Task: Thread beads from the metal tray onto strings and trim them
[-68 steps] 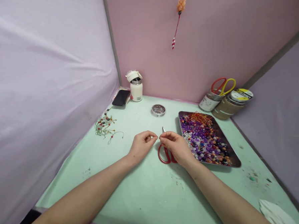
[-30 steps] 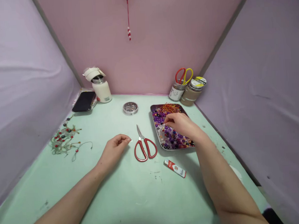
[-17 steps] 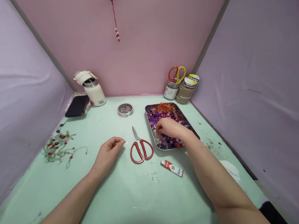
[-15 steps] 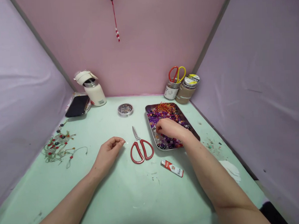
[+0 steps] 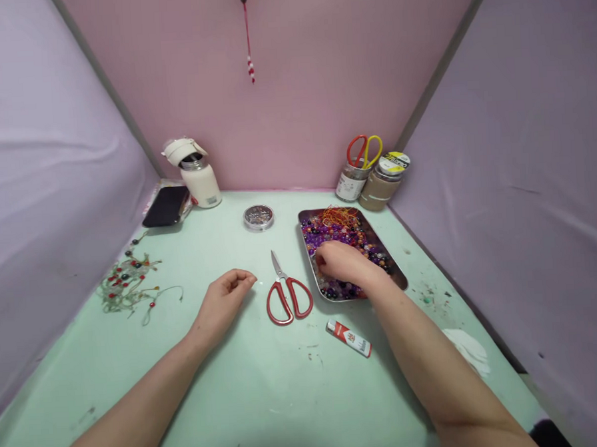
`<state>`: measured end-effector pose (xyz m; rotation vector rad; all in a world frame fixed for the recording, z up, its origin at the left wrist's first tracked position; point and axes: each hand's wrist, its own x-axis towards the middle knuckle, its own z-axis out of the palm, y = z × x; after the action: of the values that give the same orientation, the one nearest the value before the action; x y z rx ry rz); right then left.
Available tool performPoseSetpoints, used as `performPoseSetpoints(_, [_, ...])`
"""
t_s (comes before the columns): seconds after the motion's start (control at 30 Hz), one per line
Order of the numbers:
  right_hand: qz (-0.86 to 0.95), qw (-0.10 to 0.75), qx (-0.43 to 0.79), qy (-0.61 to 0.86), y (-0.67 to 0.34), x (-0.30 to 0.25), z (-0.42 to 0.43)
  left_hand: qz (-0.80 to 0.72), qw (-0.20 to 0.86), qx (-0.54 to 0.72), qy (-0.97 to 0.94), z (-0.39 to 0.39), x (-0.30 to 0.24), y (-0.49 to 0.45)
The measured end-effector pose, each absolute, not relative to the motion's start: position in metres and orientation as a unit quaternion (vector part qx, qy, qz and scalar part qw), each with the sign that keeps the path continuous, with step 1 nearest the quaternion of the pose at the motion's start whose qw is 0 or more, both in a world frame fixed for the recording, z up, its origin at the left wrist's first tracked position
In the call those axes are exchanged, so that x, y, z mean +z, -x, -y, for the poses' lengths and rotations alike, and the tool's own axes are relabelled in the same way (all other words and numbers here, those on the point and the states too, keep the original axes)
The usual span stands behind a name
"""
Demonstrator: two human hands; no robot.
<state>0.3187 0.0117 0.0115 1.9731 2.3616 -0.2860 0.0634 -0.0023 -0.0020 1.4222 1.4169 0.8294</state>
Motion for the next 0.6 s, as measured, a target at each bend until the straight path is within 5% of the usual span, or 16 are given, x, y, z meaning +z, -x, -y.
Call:
performPoseSetpoints(0.3, [-0.746,-0.177,-0.043,-0.641,-0.313,0.047,0.004,-0.547,0.510,0.351,-0.563,0.001,-0.010,-0.060])
performPoseSetpoints(0.47, [-0.726,-0.312,-0.185,-0.584,-0.281,0.046,0.012,-0.542,0.507,0.374,-0.556,0.002,-0.008,-0.058])
performPoseSetpoints(0.6, [-0.612,-0.400,-0.414,-0.542,-0.259,0.029,0.011,-0.539,0.495,0.407,-0.547,0.002,-0.008,-0.057])
